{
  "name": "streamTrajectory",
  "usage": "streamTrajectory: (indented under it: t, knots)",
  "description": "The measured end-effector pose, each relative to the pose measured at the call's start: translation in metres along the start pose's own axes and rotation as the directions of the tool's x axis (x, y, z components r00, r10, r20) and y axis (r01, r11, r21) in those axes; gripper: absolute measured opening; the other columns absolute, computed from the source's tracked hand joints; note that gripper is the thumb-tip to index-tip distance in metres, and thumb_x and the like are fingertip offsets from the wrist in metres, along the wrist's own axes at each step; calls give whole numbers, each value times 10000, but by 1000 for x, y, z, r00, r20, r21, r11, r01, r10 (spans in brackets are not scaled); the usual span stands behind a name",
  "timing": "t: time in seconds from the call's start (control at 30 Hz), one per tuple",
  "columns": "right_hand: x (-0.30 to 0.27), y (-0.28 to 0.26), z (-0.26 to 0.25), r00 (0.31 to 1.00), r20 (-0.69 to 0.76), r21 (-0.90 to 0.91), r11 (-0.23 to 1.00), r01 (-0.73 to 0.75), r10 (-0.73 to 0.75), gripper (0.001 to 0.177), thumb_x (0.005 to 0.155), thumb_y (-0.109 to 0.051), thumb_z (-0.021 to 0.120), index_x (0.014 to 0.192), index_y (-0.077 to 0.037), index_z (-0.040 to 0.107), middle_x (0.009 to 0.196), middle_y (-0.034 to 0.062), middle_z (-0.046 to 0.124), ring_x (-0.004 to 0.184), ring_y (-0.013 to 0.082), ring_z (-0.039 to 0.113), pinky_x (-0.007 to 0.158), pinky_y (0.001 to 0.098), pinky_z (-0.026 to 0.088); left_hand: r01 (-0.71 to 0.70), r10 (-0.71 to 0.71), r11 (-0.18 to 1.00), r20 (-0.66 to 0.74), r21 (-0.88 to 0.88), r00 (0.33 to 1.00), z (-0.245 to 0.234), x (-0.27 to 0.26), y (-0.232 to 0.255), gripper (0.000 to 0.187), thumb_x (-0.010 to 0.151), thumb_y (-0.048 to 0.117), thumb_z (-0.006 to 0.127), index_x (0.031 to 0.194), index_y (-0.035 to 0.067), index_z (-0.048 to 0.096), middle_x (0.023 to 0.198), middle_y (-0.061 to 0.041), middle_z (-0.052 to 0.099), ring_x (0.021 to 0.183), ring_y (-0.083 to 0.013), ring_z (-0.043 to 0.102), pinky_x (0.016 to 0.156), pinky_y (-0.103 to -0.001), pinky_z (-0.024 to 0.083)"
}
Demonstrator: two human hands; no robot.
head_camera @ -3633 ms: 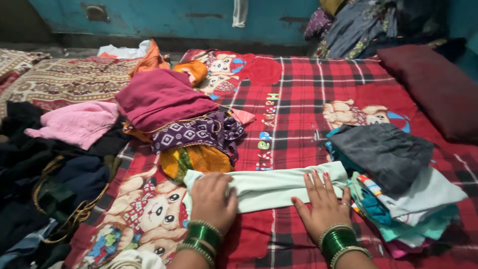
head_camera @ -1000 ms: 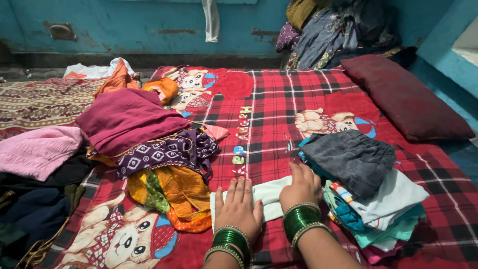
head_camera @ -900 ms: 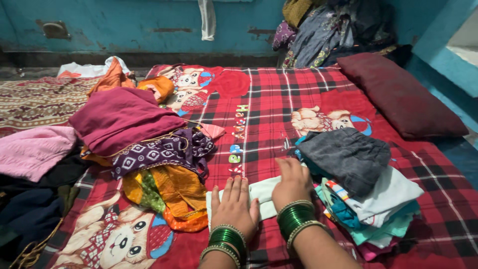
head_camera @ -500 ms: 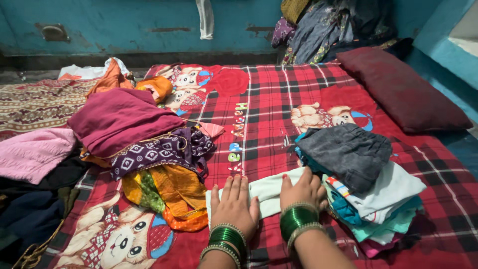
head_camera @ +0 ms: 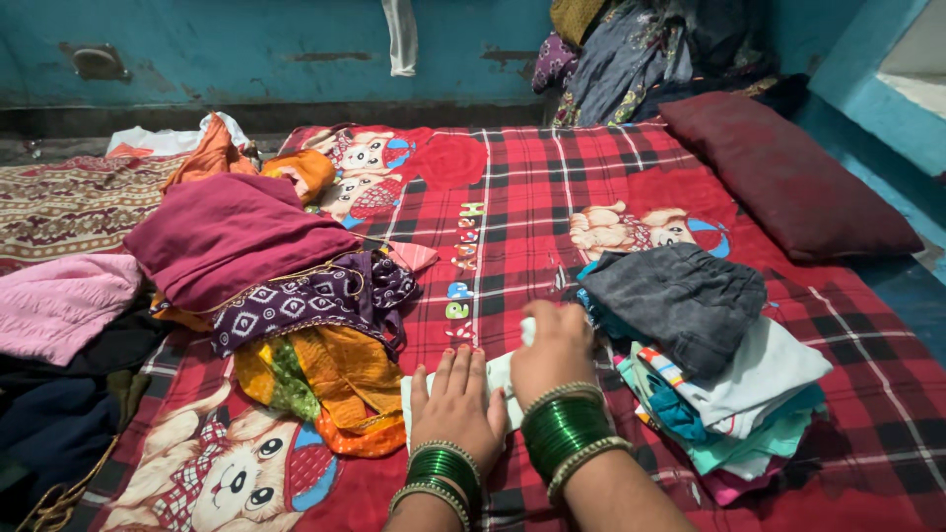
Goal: The person folds several small items of clothing, including t-shirts and denim shorts, by hand on a bed and places them into a stack.
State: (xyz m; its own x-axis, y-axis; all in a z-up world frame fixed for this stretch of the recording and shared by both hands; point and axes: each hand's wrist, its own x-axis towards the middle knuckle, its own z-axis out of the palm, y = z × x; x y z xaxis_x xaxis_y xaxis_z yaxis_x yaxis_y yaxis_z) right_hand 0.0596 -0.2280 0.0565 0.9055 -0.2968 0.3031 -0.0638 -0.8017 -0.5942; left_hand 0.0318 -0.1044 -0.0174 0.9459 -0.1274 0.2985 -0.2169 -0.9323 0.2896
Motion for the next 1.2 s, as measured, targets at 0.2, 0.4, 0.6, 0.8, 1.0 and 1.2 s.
streamTrajectory:
  t: [0.2,0.4,0.6,0.8,1.0,1.2]
  knots:
    - [-16,-68,-10,954,285,63,994,84,-98,484,781,-151,718,1254,-147,615,1210,175,550,1175,388,547,989,472,477,-8,-19,995,283,95,959,-10,3,-4,686,896,470,465,1478,114,395,1612,-83,385,1520,-262,258,1203,-544,65]
    - [-32,-72,-12,906,413,198,980,15,-98,395,982,-351,571,1335,-181,614,1315,130,680,1218,299,662,1056,388,508,22,-58,994,354,106,933,-13,0,-2,679,938,469,403,1521,127,326,1628,-98,323,1509,-291,227,1198,-568,53]
    - [-43,-1,20,841,297,46,887,460,-452,479,1006,-339,446,1471,-255,526,1570,57,451,1495,332,296,1164,622,96,-4,-31,992,278,125,960,27,-4,-13,673,981,467,341,1563,141,256,1643,-113,261,1497,-320,197,1193,-592,41]
    - [-56,21,37,838,268,134,880,456,-475,557,994,-370,393,1537,-260,451,1610,52,436,1522,315,282,1207,580,81,-68,92,956,-72,286,993,50,-10,-23,689,958,391,286,1570,77,242,1676,-130,214,1532,-311,182,1199,-588,58]
    - [-54,34,41,851,194,238,865,442,-488,597,1018,-419,365,1571,-196,401,1622,113,402,1534,339,275,1206,563,114,-138,121,990,-285,-40,951,13,-8,-14,653,889,352,485,1468,59,411,1611,-201,315,1464,-367,262,1181,-533,184]
    - [-54,30,44,867,196,200,884,422,-458,580,1021,-436,373,1549,-201,422,1620,90,422,1546,320,281,1230,560,129,27,-230,671,-174,-741,958,-34,-10,-37,488,922,147,495,1385,23,583,1407,-177,611,1329,-323,570,1120,-399,421]
